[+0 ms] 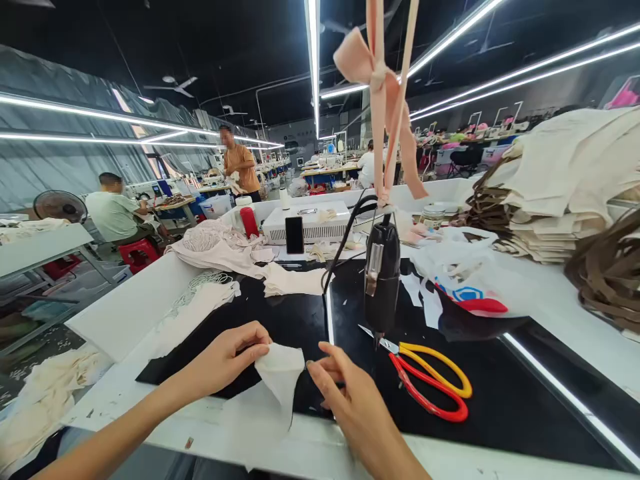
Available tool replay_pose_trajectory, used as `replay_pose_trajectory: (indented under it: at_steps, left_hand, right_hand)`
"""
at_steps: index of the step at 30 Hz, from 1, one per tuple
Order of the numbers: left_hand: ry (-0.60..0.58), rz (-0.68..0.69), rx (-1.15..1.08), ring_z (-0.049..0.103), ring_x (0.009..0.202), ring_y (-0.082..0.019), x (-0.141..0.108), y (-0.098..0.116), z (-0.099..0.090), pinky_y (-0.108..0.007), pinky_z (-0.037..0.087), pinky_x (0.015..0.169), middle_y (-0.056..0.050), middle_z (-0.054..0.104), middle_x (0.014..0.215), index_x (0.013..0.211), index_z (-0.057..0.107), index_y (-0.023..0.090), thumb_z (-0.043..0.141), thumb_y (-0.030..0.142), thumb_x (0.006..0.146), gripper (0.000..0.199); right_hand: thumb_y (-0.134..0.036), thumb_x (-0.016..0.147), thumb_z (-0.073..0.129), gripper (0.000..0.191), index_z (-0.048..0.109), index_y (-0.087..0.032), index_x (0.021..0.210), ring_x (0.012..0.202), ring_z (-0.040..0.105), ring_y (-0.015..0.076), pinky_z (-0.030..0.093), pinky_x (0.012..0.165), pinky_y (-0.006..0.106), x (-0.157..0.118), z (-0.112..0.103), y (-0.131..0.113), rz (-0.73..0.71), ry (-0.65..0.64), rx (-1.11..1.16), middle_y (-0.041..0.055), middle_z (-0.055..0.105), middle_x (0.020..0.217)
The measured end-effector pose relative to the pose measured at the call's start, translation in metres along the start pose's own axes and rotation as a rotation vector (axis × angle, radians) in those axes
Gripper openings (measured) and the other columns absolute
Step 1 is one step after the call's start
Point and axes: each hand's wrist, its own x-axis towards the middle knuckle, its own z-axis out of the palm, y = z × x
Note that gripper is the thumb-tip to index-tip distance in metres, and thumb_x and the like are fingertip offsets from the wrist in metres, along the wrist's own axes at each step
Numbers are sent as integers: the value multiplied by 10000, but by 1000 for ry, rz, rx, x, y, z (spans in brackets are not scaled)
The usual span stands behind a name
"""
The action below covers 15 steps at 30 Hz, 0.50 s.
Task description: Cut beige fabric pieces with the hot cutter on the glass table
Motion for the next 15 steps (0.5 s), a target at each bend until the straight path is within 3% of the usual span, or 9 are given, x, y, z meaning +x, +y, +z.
replay_pose_trajectory:
  at_steps: [3, 6, 10, 15]
  left_hand:
    - [42, 16, -127, 487, 758, -134, -10, 8, -2, -251, 376, 696, 29, 557, 812, 906, 582, 182, 564, 398, 1013, 241]
    - [66, 14, -239, 439, 722, -125, -24, 11, -2, -249, 341, 657, 31, 518, 783, 901, 572, 175, 598, 437, 986, 277]
    - [88, -21, -375, 462, 711, -117, -46, 7, -4, -243, 348, 652, 27, 549, 782, 885, 560, 169, 685, 424, 919, 286]
    - [86, -124, -508, 576, 797, -151, -75, -9, -12, -276, 438, 761, -9, 642, 887, 1053, 615, 161, 844, 407, 768, 440]
  right_hand:
    - [-795, 743, 697, 712, 771, -185, 1102, 870, 752, 275, 626, 672, 370, 5, 22, 2, 253, -190, 159, 114, 791, 903]
    - [-756, 773, 718, 619, 783, -182, 999, 908, 718, 239, 563, 844, 350, 7, 45, -7, 299, -318, 330, 91, 778, 921]
    - [-658, 770, 797, 493, 753, -199, 945, 786, 615, 161, 489, 749, 265, 8, 68, -21, 237, -265, 476, 21, 723, 850]
    - [-669, 769, 794, 505, 734, -211, 974, 684, 498, 114, 415, 628, 224, 9, 83, -40, 219, -320, 411, -27, 608, 762]
